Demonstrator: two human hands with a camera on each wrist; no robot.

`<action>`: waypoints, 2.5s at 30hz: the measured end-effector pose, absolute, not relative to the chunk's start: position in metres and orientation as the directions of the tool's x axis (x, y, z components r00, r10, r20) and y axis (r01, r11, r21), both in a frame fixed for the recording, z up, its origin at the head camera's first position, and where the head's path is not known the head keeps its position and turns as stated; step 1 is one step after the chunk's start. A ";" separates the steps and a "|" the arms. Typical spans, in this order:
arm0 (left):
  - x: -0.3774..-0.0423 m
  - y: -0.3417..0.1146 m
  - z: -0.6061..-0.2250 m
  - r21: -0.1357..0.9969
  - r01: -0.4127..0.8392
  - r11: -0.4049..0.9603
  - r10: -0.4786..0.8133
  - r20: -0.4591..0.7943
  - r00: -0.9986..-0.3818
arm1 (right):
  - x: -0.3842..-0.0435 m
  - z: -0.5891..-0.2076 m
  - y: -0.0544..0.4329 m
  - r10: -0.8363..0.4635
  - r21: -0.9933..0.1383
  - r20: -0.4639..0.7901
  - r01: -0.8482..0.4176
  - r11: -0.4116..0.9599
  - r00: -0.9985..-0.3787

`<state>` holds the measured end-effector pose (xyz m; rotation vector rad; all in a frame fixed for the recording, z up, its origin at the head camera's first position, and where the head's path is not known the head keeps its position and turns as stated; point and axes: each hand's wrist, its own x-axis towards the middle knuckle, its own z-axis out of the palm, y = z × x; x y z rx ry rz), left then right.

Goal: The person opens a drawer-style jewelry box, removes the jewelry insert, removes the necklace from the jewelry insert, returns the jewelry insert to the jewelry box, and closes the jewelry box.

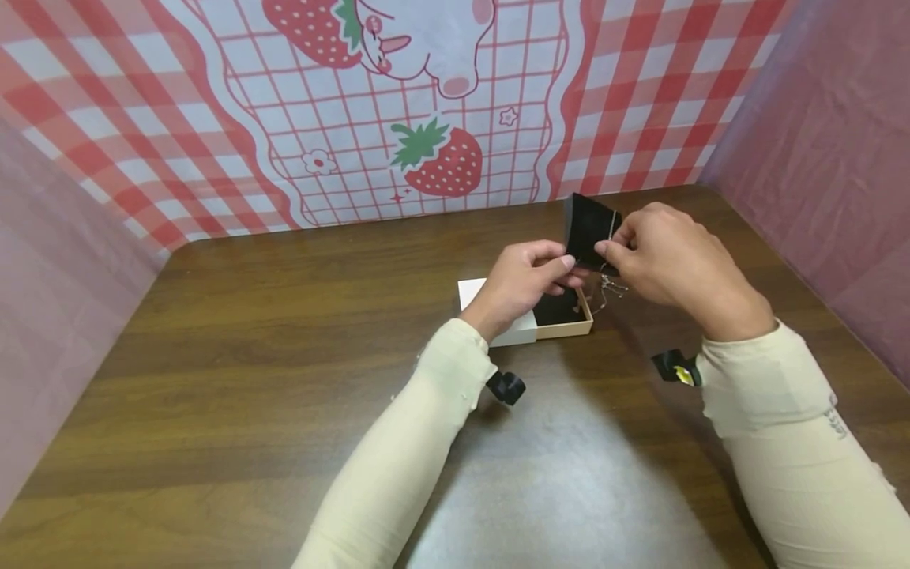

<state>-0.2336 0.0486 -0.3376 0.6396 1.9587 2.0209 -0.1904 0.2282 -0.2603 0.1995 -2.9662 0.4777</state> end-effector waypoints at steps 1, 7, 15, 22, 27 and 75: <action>-0.234 0.049 -0.337 0.991 0.115 -0.062 0.476 0.130 -0.870 | -0.190 -0.260 0.228 -0.109 -0.305 0.146 -0.150 0.941 -0.983; -0.234 0.049 -0.338 0.991 0.115 -0.073 0.481 0.136 -0.866 | -0.191 -0.258 0.227 -0.108 -0.309 0.134 -0.145 0.940 -0.985; -0.233 0.046 -0.337 0.991 0.129 -0.043 0.484 0.134 -0.865 | -0.190 -0.258 0.227 -0.094 -0.303 0.138 -0.133 0.944 -0.986; -0.231 0.044 -0.337 0.990 0.140 -0.032 0.470 0.139 -0.872 | -0.189 -0.257 0.230 -0.053 -0.318 0.157 -0.102 0.943 -0.986; -0.232 0.043 -0.338 0.991 0.128 -0.042 0.462 0.133 -0.877 | -0.190 -0.257 0.231 -0.033 -0.330 0.150 -0.081 0.940 -0.988; -0.233 0.045 -0.344 0.992 0.122 -0.043 0.362 0.129 -0.923 | -0.187 -0.253 0.236 -0.066 -0.326 0.213 -0.134 0.936 -0.975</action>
